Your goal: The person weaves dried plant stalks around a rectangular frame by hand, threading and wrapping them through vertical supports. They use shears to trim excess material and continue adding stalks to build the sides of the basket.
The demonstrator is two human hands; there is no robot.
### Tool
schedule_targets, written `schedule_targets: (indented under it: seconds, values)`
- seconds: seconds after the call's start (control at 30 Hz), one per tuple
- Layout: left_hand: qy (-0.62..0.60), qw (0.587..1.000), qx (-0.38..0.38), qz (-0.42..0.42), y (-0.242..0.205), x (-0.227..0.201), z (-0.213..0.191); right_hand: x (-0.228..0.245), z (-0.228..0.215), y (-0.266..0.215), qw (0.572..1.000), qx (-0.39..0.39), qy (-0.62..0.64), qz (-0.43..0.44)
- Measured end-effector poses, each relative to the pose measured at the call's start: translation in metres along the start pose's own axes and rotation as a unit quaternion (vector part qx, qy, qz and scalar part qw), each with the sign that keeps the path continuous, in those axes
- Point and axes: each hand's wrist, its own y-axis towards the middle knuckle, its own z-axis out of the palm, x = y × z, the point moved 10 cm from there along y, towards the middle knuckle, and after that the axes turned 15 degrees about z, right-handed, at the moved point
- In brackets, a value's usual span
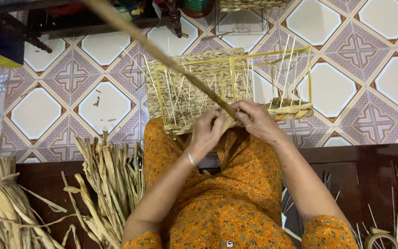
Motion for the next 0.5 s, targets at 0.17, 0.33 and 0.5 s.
schedule_targets:
  seconds: [0.17,0.33,0.5]
  values:
    - [0.026,0.988,-0.054,0.146,-0.028,-0.05,-0.005,0.008,0.01,0.006,0.993,-0.085,-0.06,-0.057]
    - [0.173,0.923,-0.021,0.342,-0.029,-0.105,-0.03,0.003,0.02,0.008,0.995,-0.058,-0.045,-0.067]
    - [0.32,0.923,-0.028,0.214,-0.019,-0.074,-0.076,0.053,0.008,-0.026,0.948,-0.118,-0.153,-0.253]
